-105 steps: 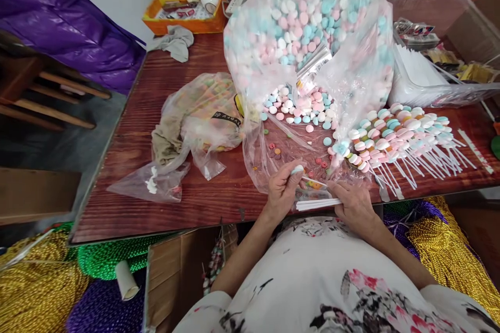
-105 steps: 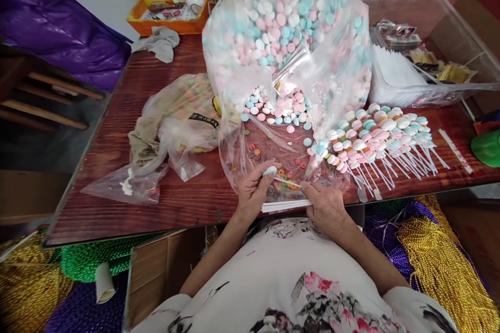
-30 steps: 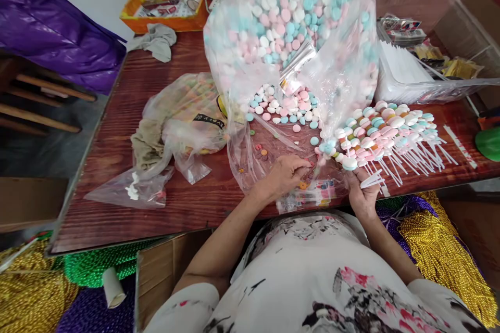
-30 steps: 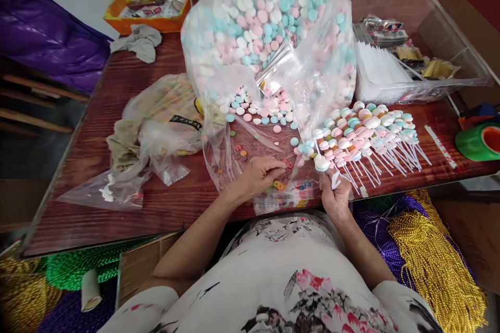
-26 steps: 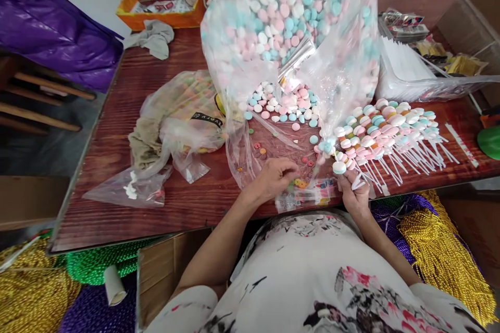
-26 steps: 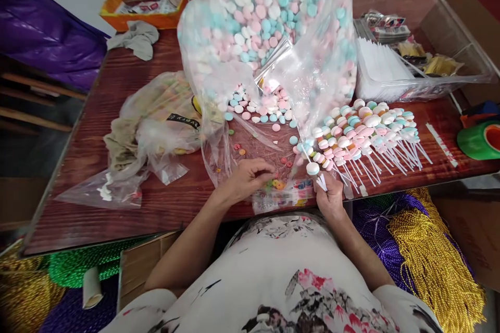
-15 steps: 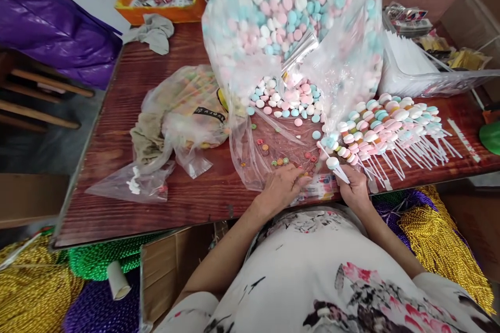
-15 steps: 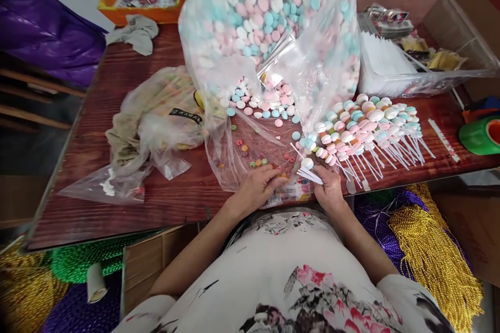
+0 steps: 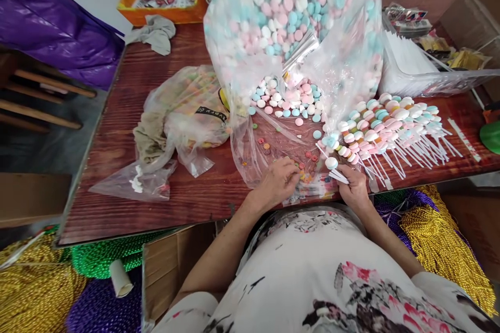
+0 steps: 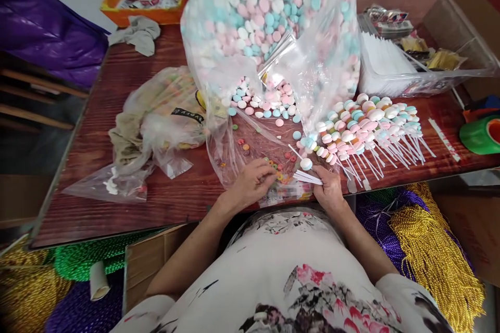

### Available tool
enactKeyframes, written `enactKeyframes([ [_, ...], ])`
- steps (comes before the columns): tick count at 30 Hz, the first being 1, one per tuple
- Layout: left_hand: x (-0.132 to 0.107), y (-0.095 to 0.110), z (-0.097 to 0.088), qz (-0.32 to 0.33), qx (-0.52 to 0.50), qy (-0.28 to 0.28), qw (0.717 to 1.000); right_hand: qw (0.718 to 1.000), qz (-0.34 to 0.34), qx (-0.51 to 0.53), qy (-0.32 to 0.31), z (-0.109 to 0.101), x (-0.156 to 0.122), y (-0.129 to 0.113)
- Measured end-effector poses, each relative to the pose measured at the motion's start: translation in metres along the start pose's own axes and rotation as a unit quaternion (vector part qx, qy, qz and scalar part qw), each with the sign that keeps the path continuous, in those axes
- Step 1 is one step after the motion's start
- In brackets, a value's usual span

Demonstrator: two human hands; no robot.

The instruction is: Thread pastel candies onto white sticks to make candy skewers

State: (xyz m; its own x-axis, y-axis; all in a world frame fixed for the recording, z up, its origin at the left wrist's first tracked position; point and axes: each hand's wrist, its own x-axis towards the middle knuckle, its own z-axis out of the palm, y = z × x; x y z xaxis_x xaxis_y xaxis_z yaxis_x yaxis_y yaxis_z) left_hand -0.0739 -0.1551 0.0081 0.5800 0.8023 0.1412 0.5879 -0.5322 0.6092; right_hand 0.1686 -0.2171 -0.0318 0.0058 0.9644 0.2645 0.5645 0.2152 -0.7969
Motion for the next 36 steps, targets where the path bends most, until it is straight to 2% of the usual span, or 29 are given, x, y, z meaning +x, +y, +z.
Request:
enactKeyframes([
  [2,0.003,0.008,-0.001,-0.013,0.041,-0.068,0.997,1.000,-0.003,0.006,-0.002,0.000,0.000,0.000],
  [3,0.005,0.011,0.000,-0.028,0.061,-0.085,0.994,1.000,-0.005,0.010,-0.002,0.000,0.000,0.000],
  [8,0.010,0.015,0.001,-0.089,0.095,-0.110,0.985,1.000,-0.009,0.026,0.003,-0.002,0.001,-0.003],
  [13,0.004,0.011,-0.001,-0.034,0.130,-0.135,0.982,1.000,-0.007,0.028,0.005,-0.002,0.000,-0.001],
  [18,-0.003,0.014,0.000,0.025,0.131,-0.088,0.987,0.999,-0.006,0.049,0.007,-0.001,-0.001,-0.001],
  [23,-0.014,0.013,0.017,0.106,0.031,-0.016,0.994,0.999,-0.011,0.033,0.014,-0.001,-0.001,0.001],
  [25,-0.019,0.011,0.022,0.092,-0.048,0.026,0.994,0.999,-0.021,0.025,0.022,-0.002,-0.002,0.001],
  [26,-0.020,0.010,0.023,0.064,-0.102,0.059,0.991,0.999,-0.030,0.023,0.023,-0.002,-0.003,0.000],
  [28,-0.019,0.010,0.022,-0.036,-0.242,0.138,0.960,0.998,-0.051,0.016,0.012,-0.003,-0.005,-0.005],
  [29,-0.018,0.011,0.020,-0.094,-0.318,0.174,0.927,0.998,-0.064,0.010,-0.002,-0.003,-0.007,-0.009],
  [31,-0.014,0.011,0.014,-0.185,-0.450,0.227,0.844,0.995,-0.084,-0.004,-0.044,-0.002,-0.010,-0.019],
  [32,-0.012,0.012,0.011,-0.208,-0.496,0.244,0.807,0.994,-0.089,-0.011,-0.070,0.000,-0.011,-0.023],
  [33,-0.011,0.012,0.009,-0.216,-0.527,0.256,0.782,0.991,-0.090,-0.018,-0.094,0.001,-0.011,-0.028],
  [34,-0.010,0.011,0.007,-0.212,-0.542,0.268,0.768,0.989,-0.086,-0.025,-0.118,0.003,-0.011,-0.032],
  [36,-0.011,0.010,0.007,-0.188,-0.530,0.293,0.773,0.985,-0.076,-0.043,-0.147,0.006,-0.009,-0.039],
])
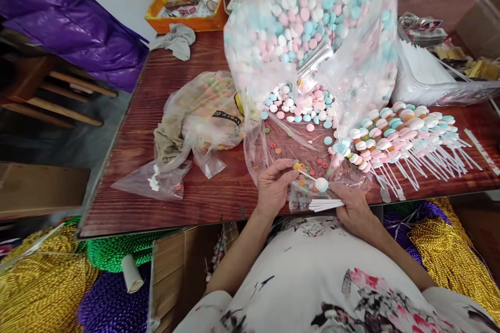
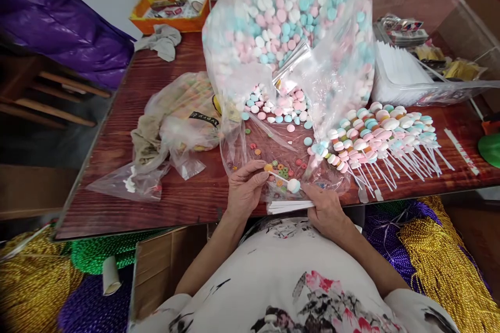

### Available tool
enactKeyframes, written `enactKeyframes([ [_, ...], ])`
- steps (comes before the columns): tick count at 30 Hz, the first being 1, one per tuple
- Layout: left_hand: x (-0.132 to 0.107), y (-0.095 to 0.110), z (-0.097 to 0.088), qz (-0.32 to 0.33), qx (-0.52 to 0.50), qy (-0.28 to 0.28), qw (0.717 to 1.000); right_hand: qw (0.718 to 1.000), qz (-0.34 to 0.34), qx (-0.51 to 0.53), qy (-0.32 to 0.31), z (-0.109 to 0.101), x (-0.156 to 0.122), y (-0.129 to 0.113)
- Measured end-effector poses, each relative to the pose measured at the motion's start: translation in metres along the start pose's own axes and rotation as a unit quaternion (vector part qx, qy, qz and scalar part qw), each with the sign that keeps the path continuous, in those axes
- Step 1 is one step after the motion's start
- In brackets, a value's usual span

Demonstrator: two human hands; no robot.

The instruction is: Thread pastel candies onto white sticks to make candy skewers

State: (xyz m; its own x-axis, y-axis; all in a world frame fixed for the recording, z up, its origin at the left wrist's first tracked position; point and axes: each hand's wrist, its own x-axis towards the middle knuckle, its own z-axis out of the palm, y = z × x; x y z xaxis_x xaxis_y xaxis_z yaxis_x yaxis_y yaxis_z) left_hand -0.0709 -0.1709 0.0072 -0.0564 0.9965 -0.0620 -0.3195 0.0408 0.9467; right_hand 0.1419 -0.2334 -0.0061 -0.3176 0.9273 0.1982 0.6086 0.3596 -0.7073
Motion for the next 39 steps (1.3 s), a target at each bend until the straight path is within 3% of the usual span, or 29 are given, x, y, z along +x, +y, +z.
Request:
enactKeyframes([
  [3,-0.003,-0.002,-0.007,0.109,0.107,0.003,0.988,0.999,0.013,-0.029,-0.010,0.000,0.006,-0.005],
  [7,-0.008,-0.001,-0.015,0.265,0.325,-0.022,0.908,0.996,0.051,-0.058,-0.034,0.000,0.009,-0.008],
  [9,-0.009,-0.001,-0.016,0.305,0.376,-0.048,0.874,0.997,0.051,-0.049,-0.024,0.001,0.008,-0.007],
  [11,-0.008,0.000,-0.013,0.313,0.371,-0.054,0.872,0.999,0.032,-0.019,0.009,0.003,0.007,-0.006],
  [14,-0.004,0.003,-0.002,0.268,0.273,-0.030,0.923,0.998,0.000,0.027,0.052,0.008,0.006,-0.002],
  [17,0.005,0.011,0.013,0.170,0.114,-0.023,0.979,0.997,-0.005,0.043,0.062,0.012,0.008,-0.001],
  [19,0.013,0.015,0.022,0.092,0.018,-0.035,0.995,0.995,-0.015,0.051,0.080,0.014,0.011,-0.002],
  [23,0.024,0.014,0.039,-0.020,-0.038,-0.094,0.995,0.987,-0.042,0.072,0.140,0.012,0.023,-0.003],
  [28,0.023,0.004,0.049,0.011,0.049,-0.164,0.985,0.990,-0.024,0.068,0.124,0.001,0.040,0.002],
  [30,0.034,0.007,0.049,0.020,0.098,-0.192,0.976,0.988,-0.010,0.075,0.132,-0.001,0.046,0.005],
  [34,0.094,0.019,0.041,-0.004,0.237,-0.320,0.917,0.976,0.047,0.107,0.181,-0.008,0.052,0.018],
  [36,0.130,0.020,0.040,0.038,0.364,-0.298,0.881,0.963,0.092,0.127,0.218,-0.014,0.052,0.027],
  [39,0.166,0.013,0.042,0.112,0.580,-0.276,0.758,0.952,0.132,0.142,0.237,-0.024,0.046,0.038],
])
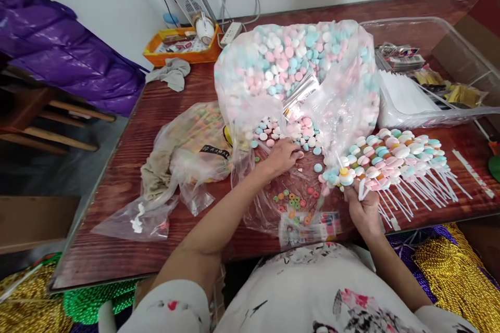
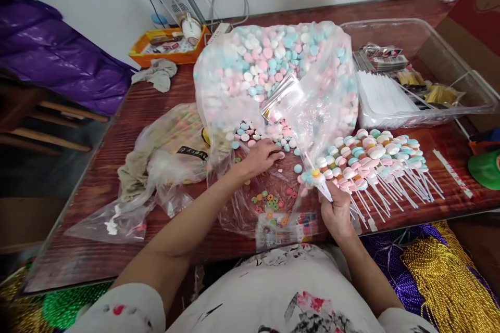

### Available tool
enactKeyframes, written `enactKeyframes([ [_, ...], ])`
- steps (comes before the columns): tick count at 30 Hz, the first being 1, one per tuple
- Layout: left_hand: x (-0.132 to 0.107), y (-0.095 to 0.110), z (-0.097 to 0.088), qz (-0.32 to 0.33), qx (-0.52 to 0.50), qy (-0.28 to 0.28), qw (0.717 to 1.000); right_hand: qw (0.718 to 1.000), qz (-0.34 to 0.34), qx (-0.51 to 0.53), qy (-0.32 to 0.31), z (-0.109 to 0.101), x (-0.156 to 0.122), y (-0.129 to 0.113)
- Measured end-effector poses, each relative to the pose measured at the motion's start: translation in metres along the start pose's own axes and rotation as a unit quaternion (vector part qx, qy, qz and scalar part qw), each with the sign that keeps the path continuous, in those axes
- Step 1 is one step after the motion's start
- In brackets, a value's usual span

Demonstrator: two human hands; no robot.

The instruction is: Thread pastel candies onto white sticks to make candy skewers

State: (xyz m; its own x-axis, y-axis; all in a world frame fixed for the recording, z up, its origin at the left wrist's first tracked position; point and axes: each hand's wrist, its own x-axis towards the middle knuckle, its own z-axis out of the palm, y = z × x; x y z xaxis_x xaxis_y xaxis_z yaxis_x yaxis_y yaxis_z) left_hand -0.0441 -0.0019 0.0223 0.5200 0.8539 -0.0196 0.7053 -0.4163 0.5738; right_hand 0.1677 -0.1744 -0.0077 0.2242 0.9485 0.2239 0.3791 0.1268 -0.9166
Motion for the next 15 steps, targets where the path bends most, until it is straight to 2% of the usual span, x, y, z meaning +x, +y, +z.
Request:
enactKeyframes([
  [3,0.011,-0.003,0.006,0.024,0.112,-0.038,0.993,1.000,-0.009,-0.015,-0.026,-0.009,-0.007,0.003],
  [6,0.013,0.003,0.011,0.055,0.098,-0.018,0.993,0.998,-0.027,-0.029,-0.038,-0.012,-0.015,0.001],
  [9,0.022,0.015,0.018,0.091,0.064,0.000,0.994,0.999,-0.034,-0.033,-0.013,-0.012,-0.015,-0.004],
  [15,0.035,0.032,0.043,0.129,0.187,-0.053,0.972,0.996,-0.062,-0.063,-0.023,-0.014,-0.012,-0.005],
])
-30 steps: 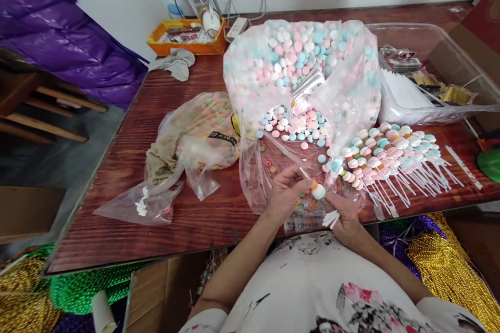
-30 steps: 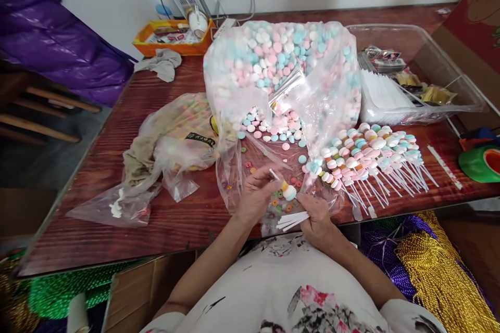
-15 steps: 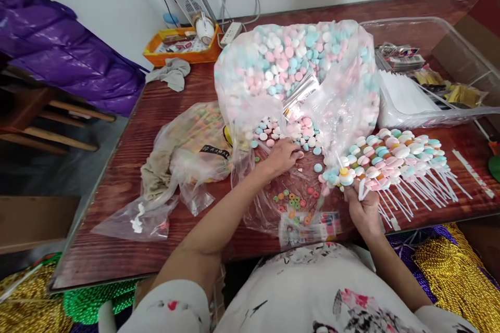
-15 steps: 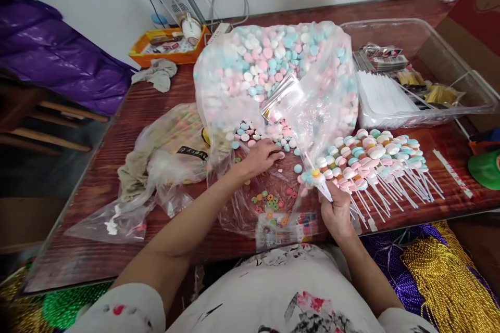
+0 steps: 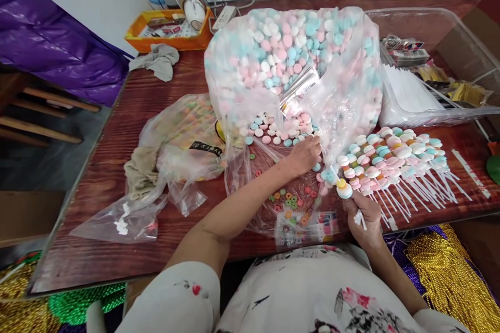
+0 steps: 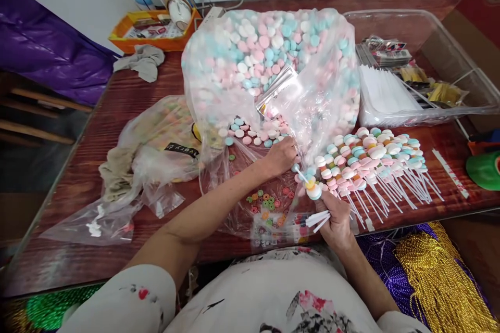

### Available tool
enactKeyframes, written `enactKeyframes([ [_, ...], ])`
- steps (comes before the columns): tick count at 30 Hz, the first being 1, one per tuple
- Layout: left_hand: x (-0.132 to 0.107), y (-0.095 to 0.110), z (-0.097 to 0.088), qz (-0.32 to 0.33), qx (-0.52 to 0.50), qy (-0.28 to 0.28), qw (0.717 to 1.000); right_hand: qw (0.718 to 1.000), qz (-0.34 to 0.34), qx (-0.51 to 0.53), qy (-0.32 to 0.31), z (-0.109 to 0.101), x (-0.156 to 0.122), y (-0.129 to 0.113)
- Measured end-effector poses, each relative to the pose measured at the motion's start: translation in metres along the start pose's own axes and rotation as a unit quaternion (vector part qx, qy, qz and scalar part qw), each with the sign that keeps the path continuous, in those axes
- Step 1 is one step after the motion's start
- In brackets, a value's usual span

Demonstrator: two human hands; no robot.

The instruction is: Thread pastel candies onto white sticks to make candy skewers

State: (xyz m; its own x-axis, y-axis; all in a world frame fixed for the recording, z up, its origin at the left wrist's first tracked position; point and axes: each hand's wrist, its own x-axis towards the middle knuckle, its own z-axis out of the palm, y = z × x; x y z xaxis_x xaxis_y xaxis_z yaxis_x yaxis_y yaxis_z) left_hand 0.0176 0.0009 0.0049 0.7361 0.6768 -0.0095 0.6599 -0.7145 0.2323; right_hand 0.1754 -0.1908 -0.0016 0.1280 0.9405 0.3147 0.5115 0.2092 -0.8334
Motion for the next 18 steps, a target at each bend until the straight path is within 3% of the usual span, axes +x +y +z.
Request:
enactKeyframes([
  [4,-0.006,-0.001,0.005,0.049,-0.012,0.001,0.999,1.000,0.022,-0.001,0.006,-0.003,-0.004,0.006],
  [8,-0.010,-0.004,0.002,0.031,-0.034,0.010,0.999,1.000,0.020,0.000,0.023,-0.005,-0.005,0.008],
  [13,-0.019,-0.009,-0.013,0.010,-0.192,0.078,0.978,0.999,0.009,-0.023,0.037,-0.008,-0.005,0.005],
  [15,-0.022,-0.008,-0.014,0.032,-0.238,0.068,0.968,0.998,0.016,-0.035,0.040,-0.008,-0.006,0.005],
  [18,-0.021,0.001,-0.005,0.070,-0.203,0.026,0.976,0.999,0.014,-0.030,0.029,-0.004,-0.007,0.003],
])
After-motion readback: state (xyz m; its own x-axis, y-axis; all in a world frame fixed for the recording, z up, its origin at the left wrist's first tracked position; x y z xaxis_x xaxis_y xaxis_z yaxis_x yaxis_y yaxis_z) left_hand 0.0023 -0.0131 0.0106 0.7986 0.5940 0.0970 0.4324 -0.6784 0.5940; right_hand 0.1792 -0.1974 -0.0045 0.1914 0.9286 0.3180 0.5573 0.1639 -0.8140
